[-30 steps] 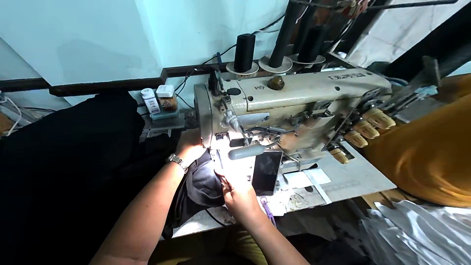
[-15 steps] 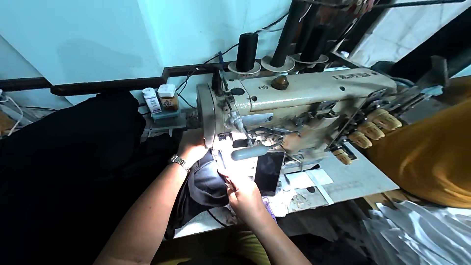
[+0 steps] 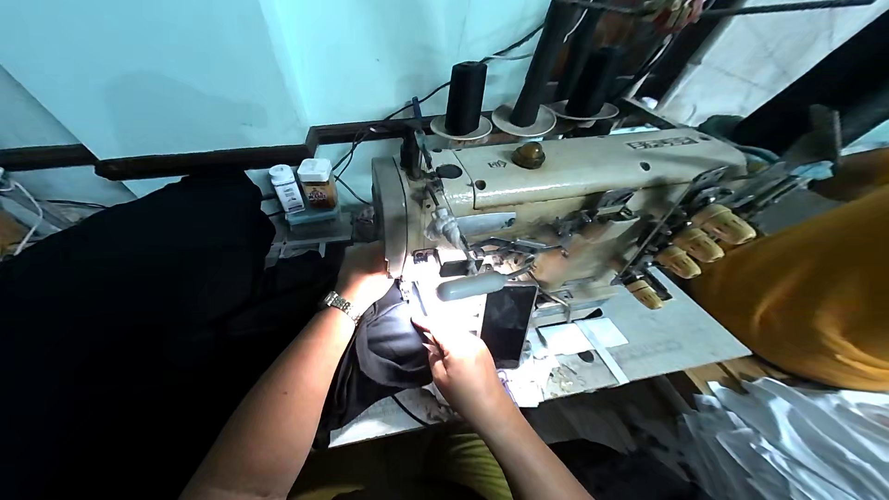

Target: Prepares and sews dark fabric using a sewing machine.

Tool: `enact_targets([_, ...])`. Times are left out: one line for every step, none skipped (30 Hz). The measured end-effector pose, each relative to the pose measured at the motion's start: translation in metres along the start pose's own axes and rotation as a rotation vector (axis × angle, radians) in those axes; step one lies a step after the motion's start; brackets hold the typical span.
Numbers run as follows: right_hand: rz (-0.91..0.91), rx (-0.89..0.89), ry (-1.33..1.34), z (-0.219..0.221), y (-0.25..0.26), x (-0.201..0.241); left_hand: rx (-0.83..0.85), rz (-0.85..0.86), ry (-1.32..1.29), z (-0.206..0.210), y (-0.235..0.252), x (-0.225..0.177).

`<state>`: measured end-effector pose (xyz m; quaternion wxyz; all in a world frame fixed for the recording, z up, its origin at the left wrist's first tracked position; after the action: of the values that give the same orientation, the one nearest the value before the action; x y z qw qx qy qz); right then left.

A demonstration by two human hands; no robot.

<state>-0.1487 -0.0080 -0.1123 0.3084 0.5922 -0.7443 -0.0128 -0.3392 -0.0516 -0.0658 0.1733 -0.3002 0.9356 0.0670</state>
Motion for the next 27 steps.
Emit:
enact_targets([-0.003,0.0,0.002,-0.0004,-0.0001,0.0,-0.007,0.008,0.001,0.0007,0.0005,0.0002])
enact_targets([-0.002,0.002,0.004,-0.0005,-0.0002,0.0,-0.011,0.011,0.006,0.0015,0.0012,0.0007])
enact_targets([0.001,0.009,0.01,-0.0005,-0.0003,0.0001,-0.014,0.009,0.01,0.0017,0.0017,0.001])
enact_targets([0.003,0.014,0.016,-0.0005,-0.0003,0.0002,-0.011,0.001,0.013,0.0014,0.0016,0.0007])
enact_targets([0.003,0.016,0.02,-0.0007,-0.0003,0.0003,0.006,-0.015,0.016,0.0005,0.0009,-0.0001])
enact_targets([0.002,0.014,0.022,-0.0011,-0.0003,0.0006,0.04,-0.041,0.008,-0.0005,0.0001,-0.0009])
enact_targets([0.001,0.01,0.019,-0.0011,-0.0005,0.0007,0.054,-0.051,0.001,-0.001,-0.0005,-0.0012])
enact_targets([0.004,0.009,0.013,-0.0007,-0.0006,0.0007,0.054,-0.047,-0.005,-0.0015,-0.001,-0.0015])
enact_targets([0.007,0.012,0.008,-0.0002,-0.0006,0.0007,0.05,-0.042,-0.008,-0.0014,-0.0009,-0.0013])
enact_targets([0.01,0.014,0.007,0.0003,-0.0005,0.0006,0.042,-0.033,-0.007,-0.0011,-0.0007,-0.0008])
enact_targets([0.014,0.015,0.005,0.0006,-0.0005,0.0007,0.033,-0.022,0.001,0.0002,-0.0001,0.0004])
enact_targets([0.018,0.02,0.005,0.0008,-0.0006,0.0009,0.032,-0.021,0.013,0.0014,0.0003,0.0011])
enact_targets([0.021,0.027,0.005,0.0006,-0.0004,0.0013,0.043,-0.029,0.024,0.0015,0.0009,0.0011])
enact_targets([0.023,0.026,0.004,0.0006,-0.0002,0.0017,0.055,-0.041,0.038,0.0013,0.0016,0.0008])
enact_targets([0.024,0.021,0.001,0.0007,-0.0003,0.0018,0.056,-0.044,0.051,0.0011,0.0022,0.0005])
enact_targets([0.024,0.015,-0.001,0.001,-0.0008,0.0018,0.058,-0.043,0.056,0.0008,0.0022,-0.0001])
enact_targets([0.027,0.014,-0.002,0.0013,-0.0011,0.002,0.063,-0.043,0.058,0.001,0.002,-0.0004])
enact_targets([0.029,0.018,0.002,0.0012,-0.0006,0.0024,0.066,-0.041,0.056,0.0006,0.0021,-0.0004])
enact_targets([0.033,0.025,0.009,0.001,-0.0001,0.0026,0.061,-0.03,0.053,0.0,0.0021,-0.0006])
enact_targets([0.037,0.034,0.018,0.0007,-0.0001,0.0028,0.05,-0.017,0.057,0.0001,0.0019,-0.0009])
enact_targets([0.036,0.036,0.019,0.0006,-0.0001,0.0031,0.045,-0.009,0.063,0.0002,0.0015,-0.0015])
enact_targets([0.032,0.034,0.015,0.0006,-0.0001,0.0035,0.051,-0.014,0.064,0.0006,0.0014,-0.0014])
enact_targets([0.028,0.035,0.011,0.0005,0.0,0.004,0.07,-0.032,0.065,0.0013,0.0019,-0.0008])
enact_targets([0.027,0.041,0.011,0.0,0.0005,0.0048,0.083,-0.047,0.061,0.0013,0.0026,-0.0003])
enact_targets([0.032,0.051,0.01,-0.0006,0.0013,0.0056,0.087,-0.055,0.067,0.001,0.0047,0.0005])
enact_targets([0.037,0.056,0.008,-0.0007,0.0017,0.0064,0.085,-0.056,0.07,0.0008,0.0058,0.001])
enact_targets([0.043,0.058,0.006,-0.0003,0.0014,0.007,0.077,-0.047,0.079,0.0012,0.006,0.0014])
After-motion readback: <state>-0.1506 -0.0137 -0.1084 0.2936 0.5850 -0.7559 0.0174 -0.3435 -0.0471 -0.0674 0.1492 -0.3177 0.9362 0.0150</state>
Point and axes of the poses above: each hand's wrist, its own y-axis towards the middle knuckle, its own z-axis out of the palm, x = y × z, the point moved 4 cm from there along y, towards the middle knuckle, and after that the axes turned 13 degrees about x, right-handed, at the moved point
